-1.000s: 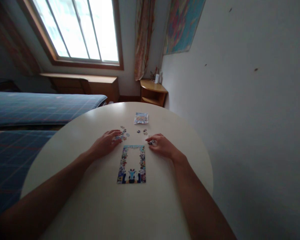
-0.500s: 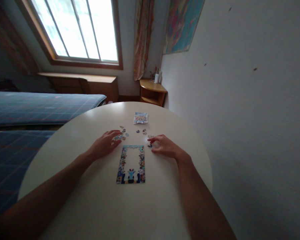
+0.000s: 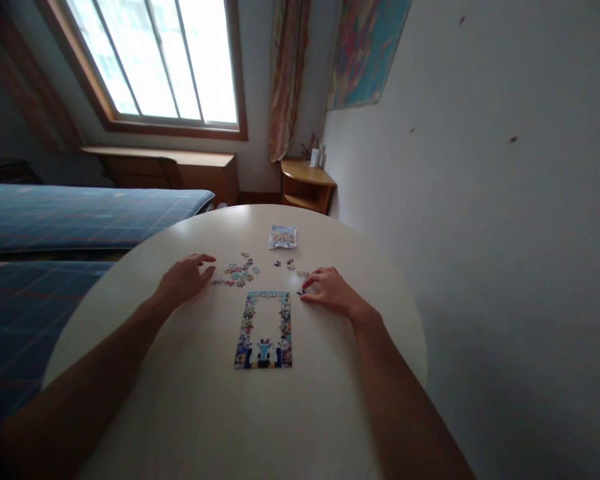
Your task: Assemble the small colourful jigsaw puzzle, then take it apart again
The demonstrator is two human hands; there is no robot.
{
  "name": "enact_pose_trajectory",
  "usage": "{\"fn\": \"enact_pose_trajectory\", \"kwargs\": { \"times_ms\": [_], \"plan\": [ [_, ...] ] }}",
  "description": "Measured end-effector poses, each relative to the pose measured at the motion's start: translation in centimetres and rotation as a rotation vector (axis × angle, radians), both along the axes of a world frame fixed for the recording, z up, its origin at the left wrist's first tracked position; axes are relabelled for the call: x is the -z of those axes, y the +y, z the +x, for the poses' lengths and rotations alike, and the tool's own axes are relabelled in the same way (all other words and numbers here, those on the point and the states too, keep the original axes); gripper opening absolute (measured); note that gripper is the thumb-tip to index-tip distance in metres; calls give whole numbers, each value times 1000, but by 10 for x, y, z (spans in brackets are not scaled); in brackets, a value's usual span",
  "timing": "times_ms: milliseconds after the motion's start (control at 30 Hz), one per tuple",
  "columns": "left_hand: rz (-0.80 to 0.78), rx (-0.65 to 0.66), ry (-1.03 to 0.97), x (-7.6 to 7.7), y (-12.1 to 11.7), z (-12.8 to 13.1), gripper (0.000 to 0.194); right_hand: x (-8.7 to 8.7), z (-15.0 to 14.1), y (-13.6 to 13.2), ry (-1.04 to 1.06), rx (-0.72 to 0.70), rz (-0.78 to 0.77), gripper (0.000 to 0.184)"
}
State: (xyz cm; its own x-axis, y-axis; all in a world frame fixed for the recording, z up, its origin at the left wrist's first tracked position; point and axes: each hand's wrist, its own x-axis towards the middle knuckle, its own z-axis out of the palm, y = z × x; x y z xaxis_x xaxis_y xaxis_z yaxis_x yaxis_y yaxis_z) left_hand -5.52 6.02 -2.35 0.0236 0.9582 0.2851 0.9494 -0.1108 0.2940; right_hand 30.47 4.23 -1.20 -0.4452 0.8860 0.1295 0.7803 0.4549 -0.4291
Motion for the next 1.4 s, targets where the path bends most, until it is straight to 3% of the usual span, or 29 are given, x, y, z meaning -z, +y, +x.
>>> {"fn": "enact_pose_trajectory", "kwargs": {
  "times_ms": [100, 267, 433, 533, 800, 1000, 1400],
  "plan": [
    [-14, -13, -5, 1, 2, -4, 28, 1, -1, 0, 5, 14, -8, 17],
    [-28, 81, -19, 3, 2, 2, 24, 3, -1, 1, 6, 13, 4, 15],
    [27, 350, -120, 13, 4, 13, 20, 3, -2, 2, -14, -5, 16, 17],
    [29, 441, -139, 21, 4, 19, 23, 3, -3, 3, -16, -19, 28, 18],
    [52, 395, -146, 18, 7, 11, 20, 6, -2, 4, -8, -24, 36, 18],
    [42, 472, -146, 16, 4, 13, 17, 5, -3, 3, -25, -10, 35, 18],
    [-3, 453, -140, 28, 7, 19, 17, 5, -4, 3, -10, -18, 33, 19]
  ]
}}
